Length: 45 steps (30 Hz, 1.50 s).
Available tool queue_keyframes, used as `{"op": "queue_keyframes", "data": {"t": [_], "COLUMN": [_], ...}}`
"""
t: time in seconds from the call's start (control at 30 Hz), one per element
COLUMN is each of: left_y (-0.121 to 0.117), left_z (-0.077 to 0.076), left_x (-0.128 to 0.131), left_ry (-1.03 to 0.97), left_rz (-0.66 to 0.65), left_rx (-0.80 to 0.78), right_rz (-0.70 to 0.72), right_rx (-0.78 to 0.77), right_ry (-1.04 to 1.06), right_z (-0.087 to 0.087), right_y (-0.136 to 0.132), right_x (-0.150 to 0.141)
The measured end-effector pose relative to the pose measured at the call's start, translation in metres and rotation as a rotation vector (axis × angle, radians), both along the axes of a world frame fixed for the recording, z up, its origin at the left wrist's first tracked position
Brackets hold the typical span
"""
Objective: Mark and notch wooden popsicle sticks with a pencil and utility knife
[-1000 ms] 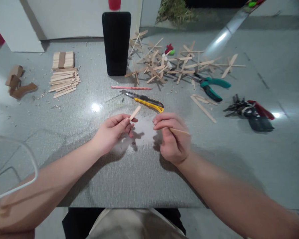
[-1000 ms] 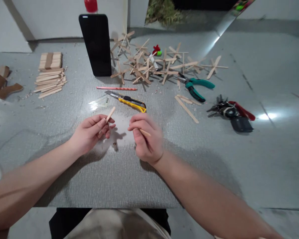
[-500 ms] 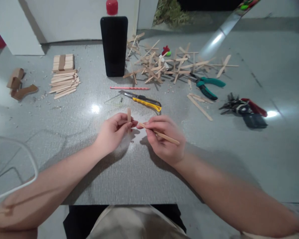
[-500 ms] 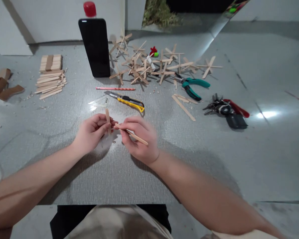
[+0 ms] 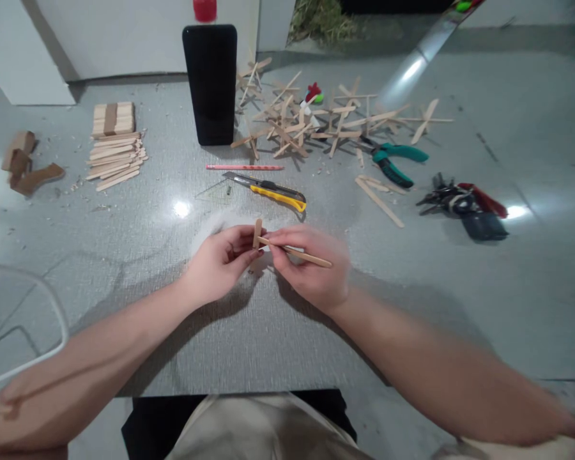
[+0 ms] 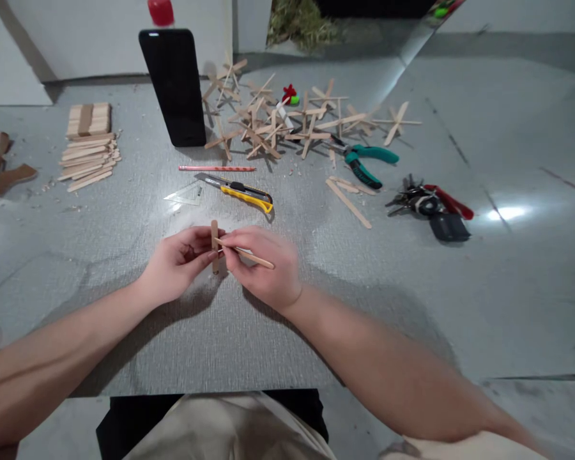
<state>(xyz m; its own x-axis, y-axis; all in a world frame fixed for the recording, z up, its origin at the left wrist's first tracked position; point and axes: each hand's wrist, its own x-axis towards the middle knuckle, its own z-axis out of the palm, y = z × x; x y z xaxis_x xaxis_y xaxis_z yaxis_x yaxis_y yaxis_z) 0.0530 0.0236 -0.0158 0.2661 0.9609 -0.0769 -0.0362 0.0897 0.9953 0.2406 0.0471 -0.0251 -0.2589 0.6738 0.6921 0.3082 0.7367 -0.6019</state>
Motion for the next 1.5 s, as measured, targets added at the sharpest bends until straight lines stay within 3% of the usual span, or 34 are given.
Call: {"op": "queue_keyframes", "data": {"t": [0.13,0.37,0.97,1.27,1.5], "left_y": [-0.001,0.002,-0.005,-0.008,-0.008], "left_z": [-0.003,-0.002,-0.003,0.004,-0.001], "left_x": [0.000,-0.003,0.001,0.003,0.002], "left_ry": [-0.010,0.009,0.114,0.195,0.246], "left_rz": [-0.004,0.140,0.172,0.197,0.162], "left_rx": [-0.037,-0.073,0.002,0.045,0.084], "right_rz": [0.004,0.031,0.025,0.033,0.033], "right_rx": [0.000,0.010,0.018,-0.046,-0.128], "right_ry": [-0.008,-0.033,-0.081,-0.051,-0.050], "right_z": [0.001,0.005,0.002,0.005,0.007], "right_y": [0.001,-0.004,-0.006,-0.008,-0.007], "right_x": [0.000,0.001,-0.002,-0.005,-0.001]}}
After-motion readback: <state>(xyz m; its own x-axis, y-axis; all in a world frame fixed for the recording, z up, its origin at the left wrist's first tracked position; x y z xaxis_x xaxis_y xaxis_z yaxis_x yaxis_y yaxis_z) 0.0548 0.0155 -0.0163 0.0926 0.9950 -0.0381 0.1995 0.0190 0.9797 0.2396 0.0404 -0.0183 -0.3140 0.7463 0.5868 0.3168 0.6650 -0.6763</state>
